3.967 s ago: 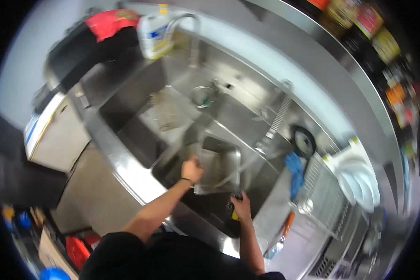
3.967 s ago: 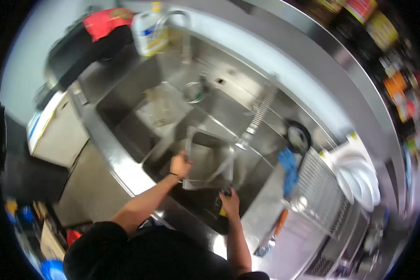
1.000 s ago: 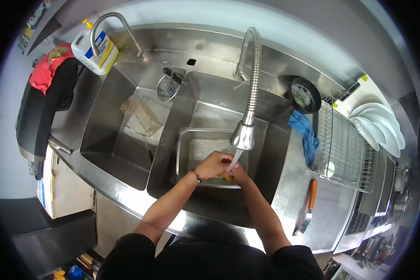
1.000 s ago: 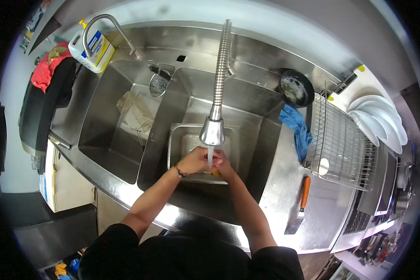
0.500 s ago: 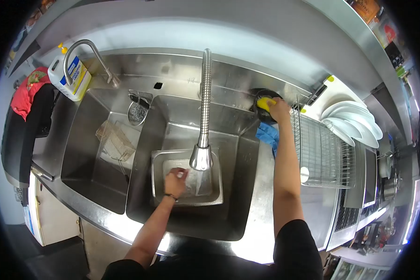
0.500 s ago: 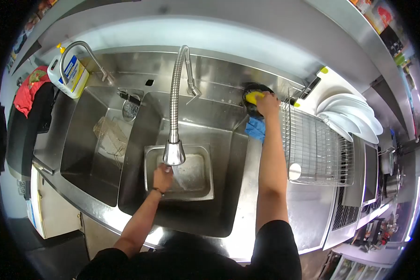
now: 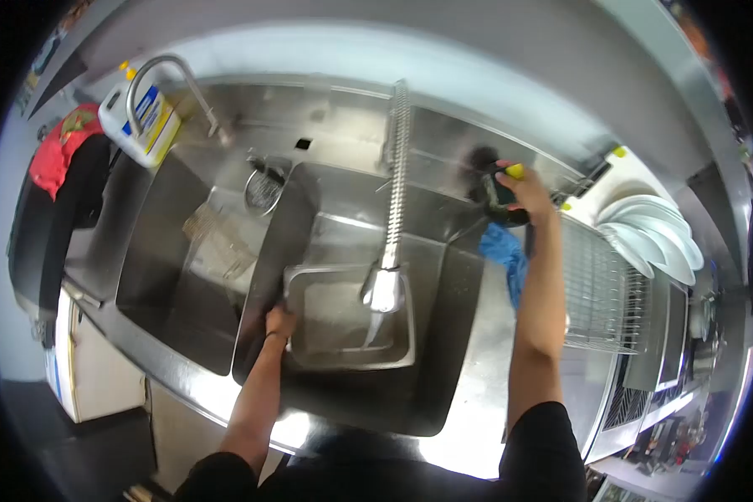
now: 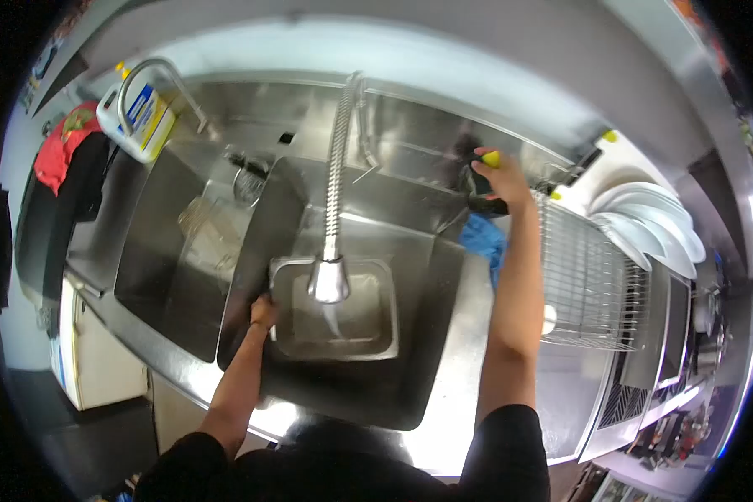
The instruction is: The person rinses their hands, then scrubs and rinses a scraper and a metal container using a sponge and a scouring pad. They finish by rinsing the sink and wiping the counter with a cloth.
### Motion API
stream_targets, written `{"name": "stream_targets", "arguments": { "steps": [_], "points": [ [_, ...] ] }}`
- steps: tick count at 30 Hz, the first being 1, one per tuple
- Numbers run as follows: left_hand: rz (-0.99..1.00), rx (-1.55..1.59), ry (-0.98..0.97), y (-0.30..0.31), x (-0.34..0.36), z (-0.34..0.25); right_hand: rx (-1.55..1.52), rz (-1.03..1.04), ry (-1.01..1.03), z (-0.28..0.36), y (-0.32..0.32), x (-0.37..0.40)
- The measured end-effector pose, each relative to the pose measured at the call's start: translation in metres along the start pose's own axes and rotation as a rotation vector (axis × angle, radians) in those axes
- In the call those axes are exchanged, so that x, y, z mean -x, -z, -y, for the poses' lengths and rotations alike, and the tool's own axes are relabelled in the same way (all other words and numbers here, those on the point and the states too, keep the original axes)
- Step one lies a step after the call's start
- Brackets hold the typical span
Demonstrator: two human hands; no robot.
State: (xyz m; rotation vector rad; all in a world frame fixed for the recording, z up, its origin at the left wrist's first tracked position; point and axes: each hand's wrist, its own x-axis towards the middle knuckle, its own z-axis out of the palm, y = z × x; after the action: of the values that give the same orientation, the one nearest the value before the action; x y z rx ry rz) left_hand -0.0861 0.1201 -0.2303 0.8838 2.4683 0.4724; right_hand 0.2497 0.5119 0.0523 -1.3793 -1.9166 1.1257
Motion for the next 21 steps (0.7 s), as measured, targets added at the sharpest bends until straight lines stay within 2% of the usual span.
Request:
{"name": "stream_targets", "arguments": {
  "steps": [1,3,5,6,8,10,13,14,16,18,19,21],
  "points": [
    [-0.026,0.013,-0.049,0.012,0.01,-0.015,0.093,0.089,-0.022,0.028,-0.009,0.02],
    [-0.101,0.094,-0.204,0.029,0.021,-0.057,0.282,0.119,0.359,0.031,-0.05,0.045],
    [-0.069,0.221,-0.262,0.052,0.036,-0.103,0.297,0.234,0.301,0.027,-0.113,0.088],
    [-0.067,0.221,-0.247,0.049,0.037,-0.108,0.378,0.293,0.127,0.029,-0.147,0.106],
    [-0.172,0.219,-0.325,0.045,0.034,-0.112,0.346,0.217,0.087,-0.019,-0.215,0.127],
    [-0.193,0.236,-0.326,0.043,0.032,-0.105,0.232,0.066,0.055,-0.072,-0.273,0.136],
    [-0.18,0.262,-0.324,0.043,0.035,-0.098,-0.121,-0.108,0.199,-0.129,-0.301,0.153],
    [-0.157,0.27,-0.313,0.044,0.037,-0.098,-0.155,-0.118,0.212,-0.144,-0.306,0.159],
    [-0.16,0.285,-0.304,0.043,0.039,-0.101,-0.097,-0.086,0.074,-0.182,-0.326,0.173],
    [-0.164,0.306,-0.29,0.038,0.039,-0.106,0.483,-0.039,0.008,-0.264,-0.39,0.182],
    [-0.187,0.285,-0.299,0.034,0.04,-0.106,0.62,0.256,-0.145,-0.159,-0.377,0.195],
    [-0.199,0.267,-0.296,0.034,0.04,-0.106,0.799,0.353,0.25,-0.236,-0.453,0.206]
  ]
}}
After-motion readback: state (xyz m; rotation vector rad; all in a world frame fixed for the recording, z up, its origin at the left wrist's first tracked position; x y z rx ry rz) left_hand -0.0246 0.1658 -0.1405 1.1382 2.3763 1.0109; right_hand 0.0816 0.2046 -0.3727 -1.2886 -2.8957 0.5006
